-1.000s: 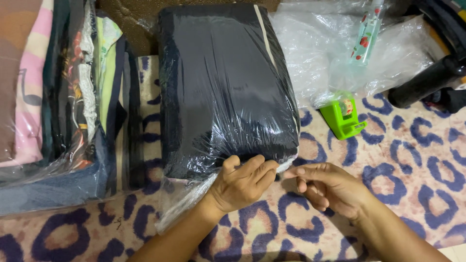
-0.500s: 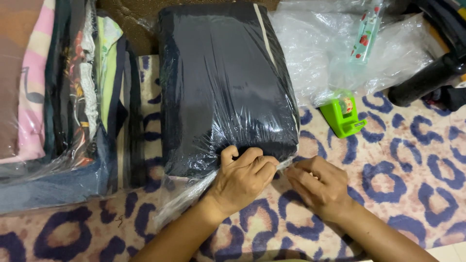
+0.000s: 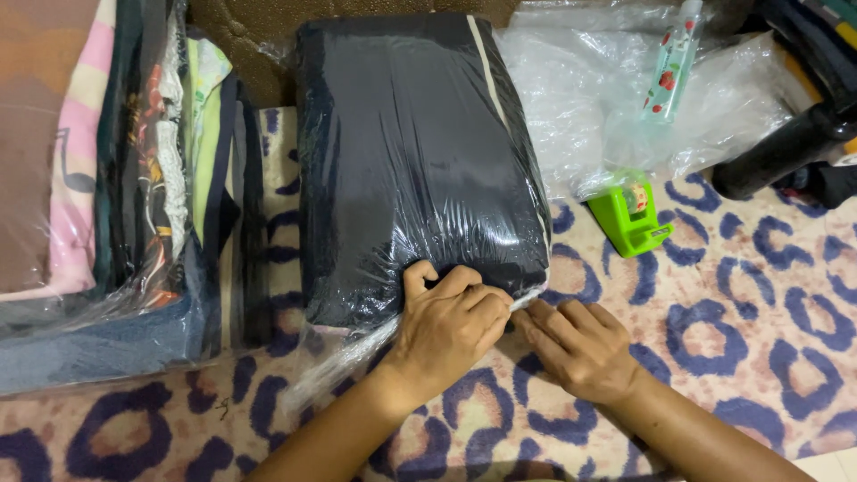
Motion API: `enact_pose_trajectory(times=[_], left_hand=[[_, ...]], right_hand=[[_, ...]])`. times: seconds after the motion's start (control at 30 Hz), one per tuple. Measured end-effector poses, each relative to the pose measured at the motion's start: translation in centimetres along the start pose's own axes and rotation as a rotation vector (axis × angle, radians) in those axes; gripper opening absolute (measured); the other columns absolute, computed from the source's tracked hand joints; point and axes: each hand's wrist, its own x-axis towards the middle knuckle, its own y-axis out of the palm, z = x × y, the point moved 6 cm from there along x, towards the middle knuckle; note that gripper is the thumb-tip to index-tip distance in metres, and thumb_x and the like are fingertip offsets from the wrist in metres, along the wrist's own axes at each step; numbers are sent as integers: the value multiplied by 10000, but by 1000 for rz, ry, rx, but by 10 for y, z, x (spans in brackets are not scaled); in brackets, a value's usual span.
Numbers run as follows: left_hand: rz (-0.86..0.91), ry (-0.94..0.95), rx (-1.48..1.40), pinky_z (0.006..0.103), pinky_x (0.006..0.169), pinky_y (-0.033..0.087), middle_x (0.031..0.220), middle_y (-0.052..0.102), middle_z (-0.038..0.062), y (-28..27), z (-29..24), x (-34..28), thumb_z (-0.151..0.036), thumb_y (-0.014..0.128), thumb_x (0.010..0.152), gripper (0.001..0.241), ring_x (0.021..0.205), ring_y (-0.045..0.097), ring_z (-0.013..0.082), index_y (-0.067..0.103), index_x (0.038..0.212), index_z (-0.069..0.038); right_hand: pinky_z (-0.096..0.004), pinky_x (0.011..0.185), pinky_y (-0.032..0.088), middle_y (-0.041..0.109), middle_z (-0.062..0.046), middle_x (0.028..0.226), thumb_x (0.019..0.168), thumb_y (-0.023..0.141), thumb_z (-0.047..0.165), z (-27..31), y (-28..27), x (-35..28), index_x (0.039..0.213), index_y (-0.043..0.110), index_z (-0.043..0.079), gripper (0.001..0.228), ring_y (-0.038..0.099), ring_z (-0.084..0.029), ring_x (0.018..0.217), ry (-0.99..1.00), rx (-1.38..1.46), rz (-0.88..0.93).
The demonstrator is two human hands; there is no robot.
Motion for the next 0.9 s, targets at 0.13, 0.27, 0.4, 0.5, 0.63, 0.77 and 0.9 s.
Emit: enact_pose_trajectory(times=[0.13,0.27,0.4,0.5,0.63,0.77,0.9], left_hand=[[3,-12,-15,441,933,294,895,700,-77,3,1,-1,-105,737,872,115,889,567,148,637,830,-142],[31,-25,-26,454,940,273,882,723,-67,9,3,-5,-103,752,866,71,892,565,147,692,845,-133],[20,-21,-24,454,928,280,856,715,-61,5,1,-2,-111,783,853,88,870,563,146,699,835,-127],[30,-33,-40,465,931,285,856,707,-64,4,1,-2,-103,776,854,97,869,562,151,690,818,-127],[68,-54,-82,468,942,272,852,731,-42,4,2,0,-100,745,870,86,887,570,166,701,797,-114],[146,-100,-84,510,967,277,921,755,-8,8,0,-1,-119,725,874,61,942,572,192,742,831,-79],[71,-100,48,485,925,285,1005,704,3,17,-7,-13,-108,695,904,72,963,507,188,751,900,-62]], right_hand=[[-258,548,454,706,-73,982,828,793,119,-8,6,2,921,788,51,115,581,-161,702,80,129,-55],[-233,479,461,688,-42,766,805,777,134,-30,12,0,741,707,67,115,562,-125,577,240,480,-44],[-281,492,412,592,-24,739,759,799,118,-36,3,20,944,767,52,199,513,-146,541,237,509,65],[-291,556,440,597,-19,778,825,736,107,-29,-3,31,921,749,55,110,552,-165,625,154,425,70],[-305,521,433,528,-23,776,846,750,105,-25,2,30,961,706,47,136,524,-166,582,109,342,85],[-315,598,480,568,-43,871,859,673,130,-23,12,24,1027,668,51,186,569,-196,686,62,266,188],[-305,607,486,576,-31,828,845,684,96,-26,5,33,950,688,57,112,571,-186,671,102,358,178]])
